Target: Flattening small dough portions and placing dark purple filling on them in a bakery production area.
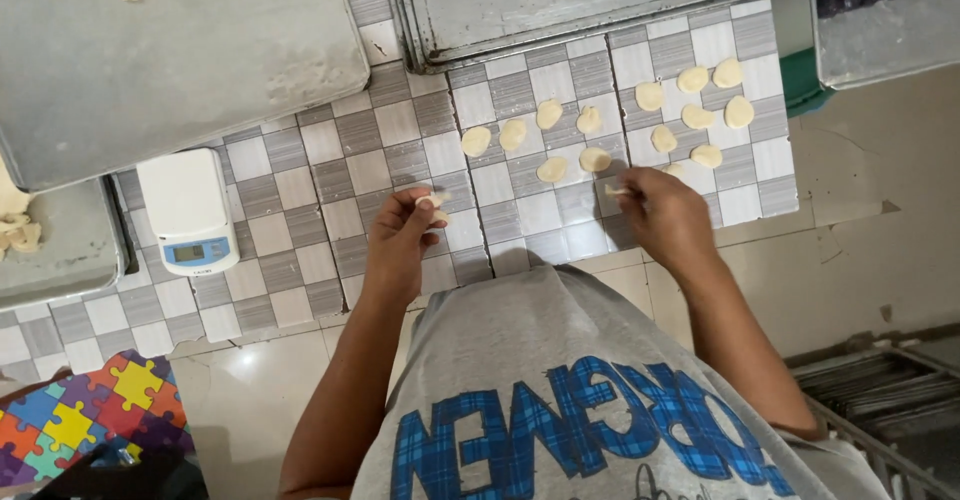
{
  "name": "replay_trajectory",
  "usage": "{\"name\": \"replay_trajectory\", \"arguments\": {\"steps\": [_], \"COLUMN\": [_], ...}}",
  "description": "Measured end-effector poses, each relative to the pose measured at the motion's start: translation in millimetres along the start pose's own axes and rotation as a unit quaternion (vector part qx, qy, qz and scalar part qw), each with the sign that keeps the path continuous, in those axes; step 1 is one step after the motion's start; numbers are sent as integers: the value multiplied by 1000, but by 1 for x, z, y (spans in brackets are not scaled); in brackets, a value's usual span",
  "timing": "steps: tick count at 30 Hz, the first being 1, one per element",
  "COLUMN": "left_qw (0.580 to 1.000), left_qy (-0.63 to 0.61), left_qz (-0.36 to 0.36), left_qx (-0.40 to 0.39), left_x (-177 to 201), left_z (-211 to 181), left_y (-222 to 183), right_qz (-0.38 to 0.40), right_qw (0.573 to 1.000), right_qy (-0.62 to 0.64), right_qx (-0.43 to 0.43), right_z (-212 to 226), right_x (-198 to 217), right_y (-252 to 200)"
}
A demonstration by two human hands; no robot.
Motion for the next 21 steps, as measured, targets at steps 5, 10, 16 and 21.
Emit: {"name": "replay_trajectory", "arguments": {"steps": [5,10,16,21], "left_qw": [995,967,942,854], "left_qy": [70,202,245,453], "left_qz": [70,151,212,171], "left_qx": [4,-16,-90,-188], "left_x": [-17,-39,-68,-80], "left_z": [-8,-8,0,4], "left_y": [-6,-6,11,19], "right_qz": [42,58,-234,-179], "right_qw": [995,996,934,953], "right_qy": [-88,-67,-187,-172], "right_qx": [5,6,197,176], "right_z": [9,-11,-2,-3], "right_x": [-13,-20,-58,-58], "right_y": [10,26,57,56]}}
Point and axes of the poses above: each hand's wrist, its own y-axis towards the middle knuckle, its own x-axis out of the back of the hand, z = x × y, the point moved 6 cm from there along y, towards the middle knuckle
